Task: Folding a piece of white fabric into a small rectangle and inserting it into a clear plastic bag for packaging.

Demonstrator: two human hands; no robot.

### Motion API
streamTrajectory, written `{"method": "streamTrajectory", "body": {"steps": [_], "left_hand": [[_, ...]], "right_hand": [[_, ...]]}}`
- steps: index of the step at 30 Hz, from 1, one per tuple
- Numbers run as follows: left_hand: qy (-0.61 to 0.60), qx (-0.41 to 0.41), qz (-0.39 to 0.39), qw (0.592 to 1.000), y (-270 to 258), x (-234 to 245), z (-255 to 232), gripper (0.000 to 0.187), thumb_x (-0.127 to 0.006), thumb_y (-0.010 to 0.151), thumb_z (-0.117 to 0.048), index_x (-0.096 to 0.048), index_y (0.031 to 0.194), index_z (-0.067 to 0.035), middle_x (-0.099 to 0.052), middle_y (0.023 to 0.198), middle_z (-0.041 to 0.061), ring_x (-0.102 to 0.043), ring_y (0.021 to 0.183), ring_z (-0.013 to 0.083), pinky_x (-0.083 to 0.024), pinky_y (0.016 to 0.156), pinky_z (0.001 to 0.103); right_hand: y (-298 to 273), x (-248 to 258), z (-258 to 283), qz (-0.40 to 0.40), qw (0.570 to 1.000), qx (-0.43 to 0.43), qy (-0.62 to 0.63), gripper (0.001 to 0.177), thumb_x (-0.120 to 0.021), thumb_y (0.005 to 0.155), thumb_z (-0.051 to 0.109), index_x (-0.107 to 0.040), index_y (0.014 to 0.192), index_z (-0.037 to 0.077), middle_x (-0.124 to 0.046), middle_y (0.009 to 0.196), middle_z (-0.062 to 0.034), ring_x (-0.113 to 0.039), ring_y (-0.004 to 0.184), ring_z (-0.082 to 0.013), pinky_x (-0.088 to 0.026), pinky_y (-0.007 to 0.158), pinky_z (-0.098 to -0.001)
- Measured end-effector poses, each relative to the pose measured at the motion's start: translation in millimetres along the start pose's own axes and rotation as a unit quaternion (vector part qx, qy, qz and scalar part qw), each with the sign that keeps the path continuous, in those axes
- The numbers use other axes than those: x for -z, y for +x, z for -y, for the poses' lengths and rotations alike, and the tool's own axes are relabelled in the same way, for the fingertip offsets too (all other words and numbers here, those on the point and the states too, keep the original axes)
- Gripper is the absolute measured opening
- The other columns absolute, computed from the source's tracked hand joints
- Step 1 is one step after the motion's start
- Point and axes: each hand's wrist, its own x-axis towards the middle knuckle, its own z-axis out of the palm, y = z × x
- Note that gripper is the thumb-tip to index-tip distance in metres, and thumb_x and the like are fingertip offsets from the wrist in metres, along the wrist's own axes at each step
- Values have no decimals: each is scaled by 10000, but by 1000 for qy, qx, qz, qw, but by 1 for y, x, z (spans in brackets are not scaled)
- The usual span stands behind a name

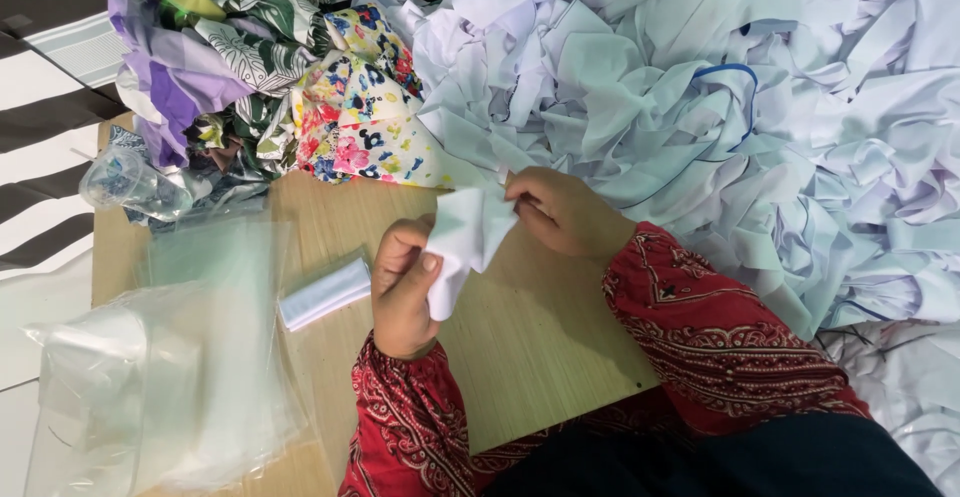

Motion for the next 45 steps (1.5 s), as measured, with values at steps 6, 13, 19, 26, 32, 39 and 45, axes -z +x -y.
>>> {"method": "streamTrajectory", "body": {"steps": [6,13,19,26,32,39,45], "left_hand": [[36,55,324,944,5,-49,-56,405,-699,921,-420,-717,1104,-59,-717,1178,222,-661,1124,310,-491,964,443],[240,49,37,969,16,-19,-39,378,-556,1019,-307,-695,1118,31,-723,1089,195,-649,1018,232,-516,892,347],[515,61,-58,853,26,-4,-26,190,-645,1003,-186,-723,1078,-29,-717,1019,156,-688,985,303,-521,868,393],[720,110,74,681,29,31,19,195,-622,986,-207,-713,1157,-234,-611,1200,57,-513,1234,306,-404,1067,479],[737,244,111,620,28,19,8,349,-465,1048,-279,-642,1347,-315,-431,1513,86,-217,1519,332,-193,1226,527],[694,243,68,674,35,22,-3,390,-424,1061,-201,-601,1408,-196,-487,1457,137,-282,1503,346,-245,1223,546],[686,233,68,686,32,37,1,353,-497,1036,-222,-626,1365,-229,-564,1378,94,-418,1433,344,-376,1161,536]], "right_hand": [[7,-6,-10,-94,994,40,-46,369,-763,907,52,-592,1234,52,-625,1210,-149,-631,1158,-316,-583,965,-408],[7,13,-14,-12,987,-52,-149,182,-668,996,118,-665,1176,89,-693,1089,-128,-699,1024,-273,-604,872,-391],[10,11,-3,37,982,35,-181,86,-636,1000,104,-704,1047,81,-700,937,-113,-688,911,-292,-556,843,-398],[-9,1,53,175,978,66,-94,140,-731,926,223,-669,916,98,-639,806,-70,-648,814,-282,-533,740,-415],[-55,-11,118,312,933,96,-153,231,-768,890,279,-671,1020,115,-634,964,-52,-638,909,-291,-532,769,-443],[-117,-51,93,198,934,107,-279,131,-649,993,206,-711,978,91,-586,909,-67,-635,916,-294,-512,734,-404],[-151,-32,112,204,941,56,-263,81,-667,968,178,-717,987,116,-635,972,-57,-642,989,-299,-526,817,-432]]}}
